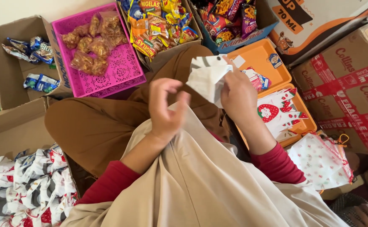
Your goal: Filling small white gift bags with various snack items like chips and cookies from surrounding boxes.
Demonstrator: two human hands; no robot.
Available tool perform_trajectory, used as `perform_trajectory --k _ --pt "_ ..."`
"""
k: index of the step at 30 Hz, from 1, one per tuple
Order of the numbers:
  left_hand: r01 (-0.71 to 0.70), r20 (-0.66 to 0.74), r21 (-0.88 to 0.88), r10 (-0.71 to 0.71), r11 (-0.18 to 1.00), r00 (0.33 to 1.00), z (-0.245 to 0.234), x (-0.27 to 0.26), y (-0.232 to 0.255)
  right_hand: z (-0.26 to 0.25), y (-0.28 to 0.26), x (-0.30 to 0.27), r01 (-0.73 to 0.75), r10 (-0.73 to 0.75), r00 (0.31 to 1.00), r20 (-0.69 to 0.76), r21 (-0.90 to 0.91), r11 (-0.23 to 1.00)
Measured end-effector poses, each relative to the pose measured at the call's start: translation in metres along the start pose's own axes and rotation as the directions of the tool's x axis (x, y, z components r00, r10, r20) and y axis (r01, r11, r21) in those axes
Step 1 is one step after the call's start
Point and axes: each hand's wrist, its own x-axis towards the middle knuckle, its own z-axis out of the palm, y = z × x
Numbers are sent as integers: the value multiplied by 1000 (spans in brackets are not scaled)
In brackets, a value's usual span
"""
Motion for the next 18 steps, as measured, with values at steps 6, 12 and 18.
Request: perform_trajectory --k 6,12,18 --pt "84 221 179 -123 980 968 26 -16 -5 15 -28 -2 126 -120 992 42 -185 975" --pt "83 111 274 -117 958 987 8 -6 -20 34 16 -8 29 -32 998 49 50 998" --pt "110 62 367 -142 924 988 -24 3 -47 50 -19 26 119 -186 962 200 306 945"
